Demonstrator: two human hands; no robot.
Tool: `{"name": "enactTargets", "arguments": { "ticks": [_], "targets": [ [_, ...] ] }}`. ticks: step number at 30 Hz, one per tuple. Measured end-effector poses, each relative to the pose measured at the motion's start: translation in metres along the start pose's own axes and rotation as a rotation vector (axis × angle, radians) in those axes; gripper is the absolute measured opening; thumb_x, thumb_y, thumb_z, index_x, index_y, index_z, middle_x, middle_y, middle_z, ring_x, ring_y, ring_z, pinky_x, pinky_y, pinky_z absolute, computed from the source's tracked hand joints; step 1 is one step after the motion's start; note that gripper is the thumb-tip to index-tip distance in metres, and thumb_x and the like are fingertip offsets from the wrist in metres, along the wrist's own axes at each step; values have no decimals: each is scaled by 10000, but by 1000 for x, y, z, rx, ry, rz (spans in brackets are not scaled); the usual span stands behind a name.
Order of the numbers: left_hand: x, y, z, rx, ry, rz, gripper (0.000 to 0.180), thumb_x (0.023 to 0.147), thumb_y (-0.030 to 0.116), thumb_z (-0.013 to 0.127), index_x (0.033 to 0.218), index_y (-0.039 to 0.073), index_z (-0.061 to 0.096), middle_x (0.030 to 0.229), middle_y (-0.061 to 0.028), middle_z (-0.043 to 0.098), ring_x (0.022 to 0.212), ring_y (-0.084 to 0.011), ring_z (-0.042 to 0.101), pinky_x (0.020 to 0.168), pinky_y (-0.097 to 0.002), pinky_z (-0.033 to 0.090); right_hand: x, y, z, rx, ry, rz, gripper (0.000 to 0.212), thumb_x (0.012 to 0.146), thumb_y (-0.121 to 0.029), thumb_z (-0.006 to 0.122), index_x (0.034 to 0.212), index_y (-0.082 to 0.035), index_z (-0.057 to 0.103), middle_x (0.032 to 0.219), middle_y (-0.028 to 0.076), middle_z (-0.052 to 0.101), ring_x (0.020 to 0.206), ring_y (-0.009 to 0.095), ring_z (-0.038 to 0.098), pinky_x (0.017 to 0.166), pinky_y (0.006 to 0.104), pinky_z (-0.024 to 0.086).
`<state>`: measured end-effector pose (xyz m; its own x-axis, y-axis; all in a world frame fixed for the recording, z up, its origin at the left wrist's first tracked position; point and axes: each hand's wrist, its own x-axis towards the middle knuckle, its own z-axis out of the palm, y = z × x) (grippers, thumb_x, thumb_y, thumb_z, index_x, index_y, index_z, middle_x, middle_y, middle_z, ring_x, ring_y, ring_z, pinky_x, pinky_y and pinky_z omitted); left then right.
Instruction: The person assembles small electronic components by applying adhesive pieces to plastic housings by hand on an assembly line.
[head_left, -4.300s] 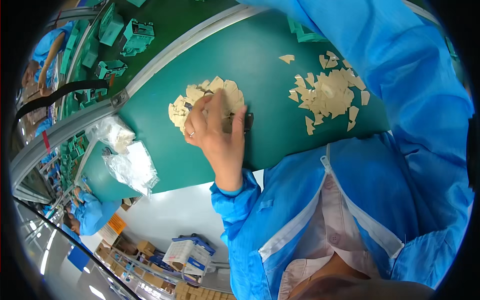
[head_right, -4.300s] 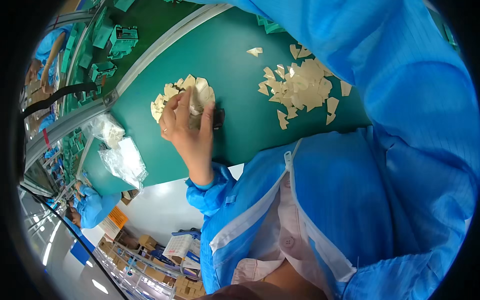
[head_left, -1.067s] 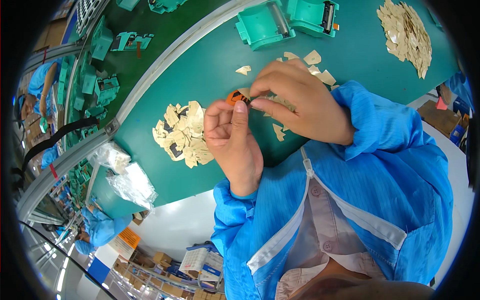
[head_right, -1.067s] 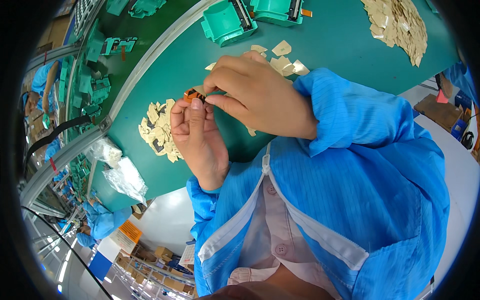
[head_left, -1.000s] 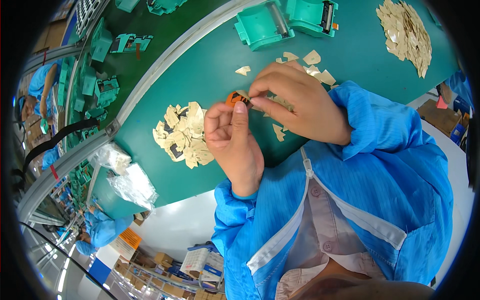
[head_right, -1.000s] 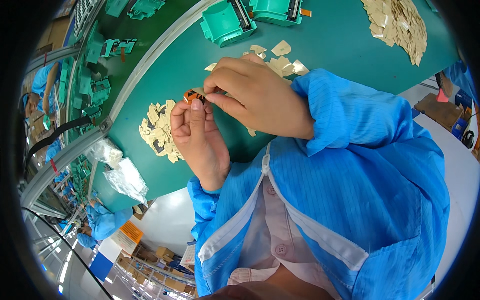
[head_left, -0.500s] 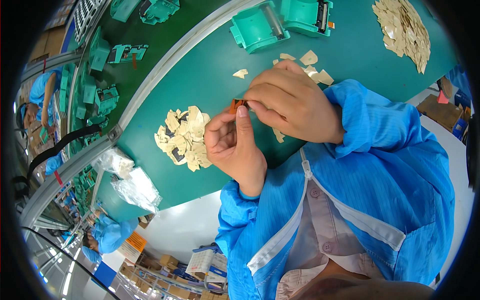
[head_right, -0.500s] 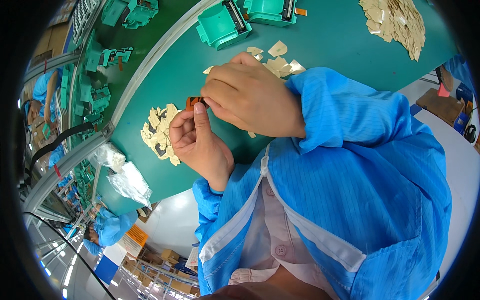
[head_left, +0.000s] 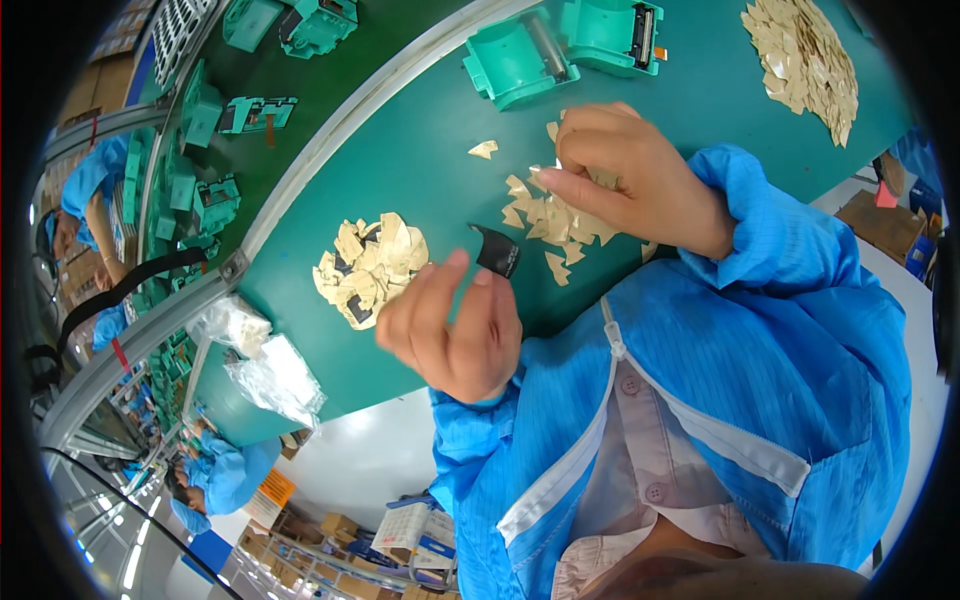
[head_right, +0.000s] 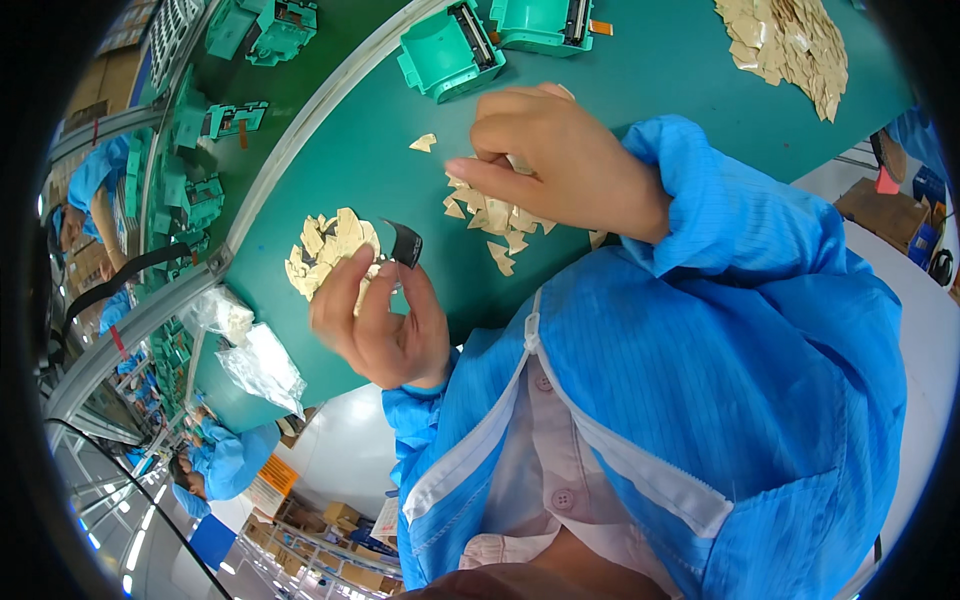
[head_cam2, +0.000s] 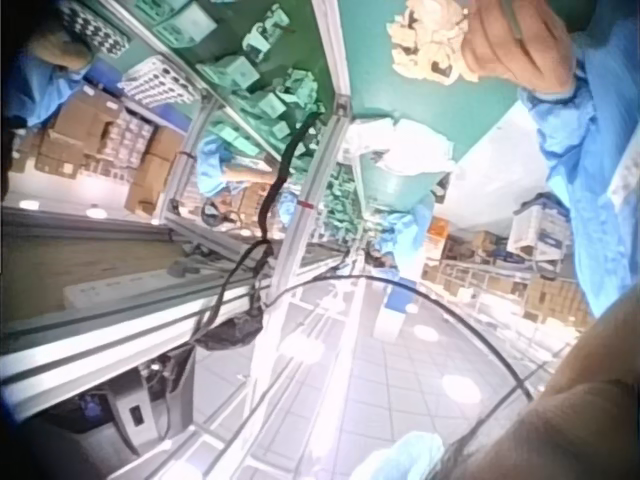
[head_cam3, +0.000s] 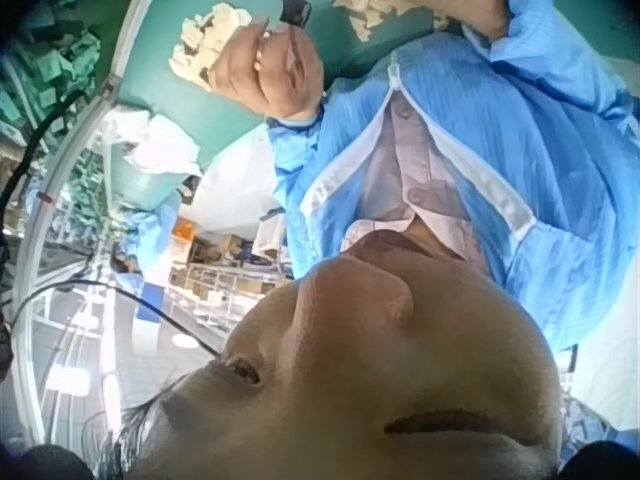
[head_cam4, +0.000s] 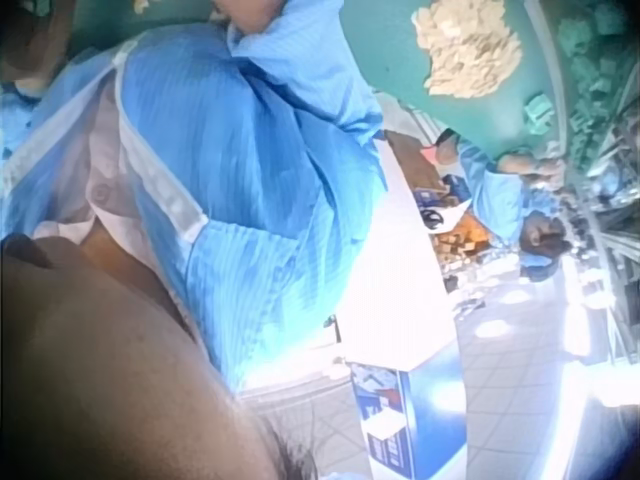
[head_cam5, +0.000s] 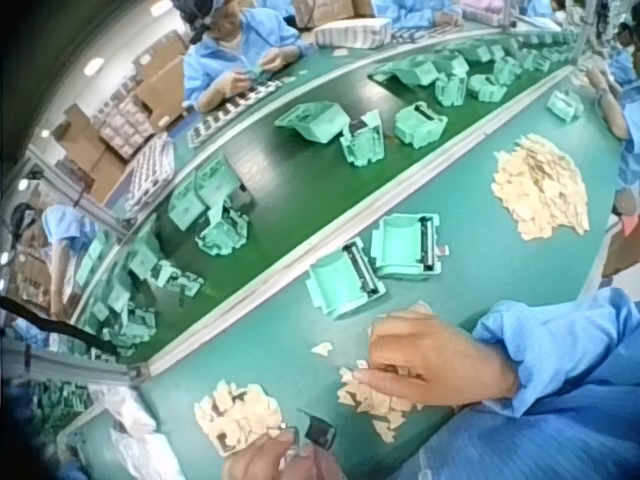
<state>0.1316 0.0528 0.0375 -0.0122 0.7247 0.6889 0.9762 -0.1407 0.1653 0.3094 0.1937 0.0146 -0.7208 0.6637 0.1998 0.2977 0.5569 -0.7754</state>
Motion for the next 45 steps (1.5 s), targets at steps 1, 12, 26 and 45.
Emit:
{"name": "enactTargets", "arguments": {
  "ticks": [1, 12, 26, 45],
  "targets": [
    [-3, -4, 4, 149, 129, 122, 260, 730, 1, 784, 919, 118, 650, 1018, -61, 689, 925, -222, 609, 836, -385, 452, -3, -2, 3, 3, 58, -6, 55, 856, -60, 650, 863, -34, 603, 847, 76, 558, 871, 250, 576, 929, 358, 403],
    [8, 1, 15, 407, 273, 407, 123, 799, 225, 697, 888, 299, 653, 943, 134, 671, 1006, -71, 551, 1044, -415, 302, -2, -48, 5, 582, 50, 302, 80, 885, -109, 685, 938, -51, 669, 954, 48, 595, 914, 164, 567, 810, 308, 440],
    [33, -12, 10, 389, -23, 104, 184, 830, 160, 726, 989, 240, 683, 1030, 53, 664, 1011, -130, 539, 1022, -422, 271, 154, 78, -154, -278, 687, -269, 335, 873, -129, 662, 1175, -16, 570, 988, 174, 596, 915, 332, 577, 836, 400, 474],
    [53, 13, 20, -683, -1, -384, 526, 893, 304, 713, 1300, 18, 545, 1355, -190, 473, 1109, -290, 537, 954, -441, 420, 52, -42, -118, 832, 60, 264, 903, 883, -93, 728, 1573, -135, 146, 989, 45, 658, 881, 76, 588, 777, 221, 455]
  ]
}}
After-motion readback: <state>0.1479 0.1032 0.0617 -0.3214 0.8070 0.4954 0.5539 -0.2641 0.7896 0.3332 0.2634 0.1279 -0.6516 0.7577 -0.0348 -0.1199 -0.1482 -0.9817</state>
